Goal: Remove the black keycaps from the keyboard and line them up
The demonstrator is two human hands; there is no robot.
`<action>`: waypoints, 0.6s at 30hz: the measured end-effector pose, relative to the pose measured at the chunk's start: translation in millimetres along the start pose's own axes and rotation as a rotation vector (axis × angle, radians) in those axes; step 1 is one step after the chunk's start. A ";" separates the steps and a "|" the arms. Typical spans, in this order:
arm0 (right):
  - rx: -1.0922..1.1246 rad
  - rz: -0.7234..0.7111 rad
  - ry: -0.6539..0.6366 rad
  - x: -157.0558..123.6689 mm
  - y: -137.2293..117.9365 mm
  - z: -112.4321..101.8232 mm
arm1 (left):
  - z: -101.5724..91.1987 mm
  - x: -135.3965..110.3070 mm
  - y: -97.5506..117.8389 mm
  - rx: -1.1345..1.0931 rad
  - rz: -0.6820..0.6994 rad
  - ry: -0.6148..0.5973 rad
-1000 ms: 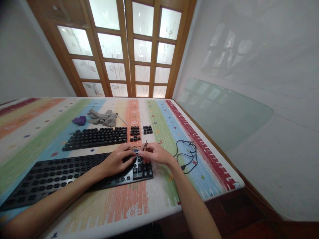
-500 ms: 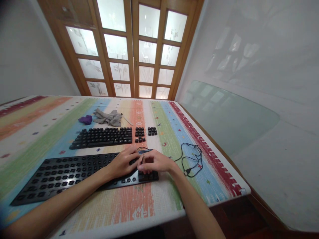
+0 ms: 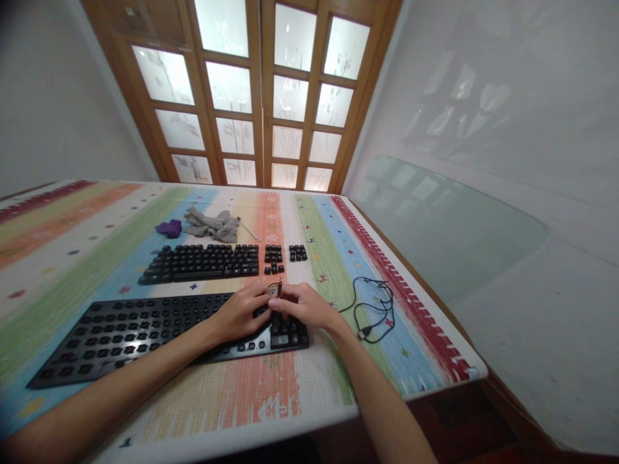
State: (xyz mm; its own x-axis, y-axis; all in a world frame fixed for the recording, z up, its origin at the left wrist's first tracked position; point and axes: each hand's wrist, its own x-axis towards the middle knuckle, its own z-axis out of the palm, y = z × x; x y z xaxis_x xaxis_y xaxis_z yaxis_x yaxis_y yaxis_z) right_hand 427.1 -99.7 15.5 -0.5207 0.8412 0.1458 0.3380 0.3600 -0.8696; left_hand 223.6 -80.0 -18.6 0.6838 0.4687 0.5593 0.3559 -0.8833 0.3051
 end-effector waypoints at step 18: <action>0.295 0.053 0.254 -0.7 9.2 -12.3 | -7.9 1.1 2.8 -0.141 -0.033 0.011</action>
State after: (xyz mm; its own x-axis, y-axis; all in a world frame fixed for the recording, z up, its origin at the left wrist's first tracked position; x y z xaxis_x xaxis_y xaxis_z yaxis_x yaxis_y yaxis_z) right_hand 440.3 -92.1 13.2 -0.2857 0.9418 0.1772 0.0997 0.2131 -0.9719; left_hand 220.3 -81.9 -11.1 0.6658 0.4983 0.5554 0.2849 -0.8577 0.4280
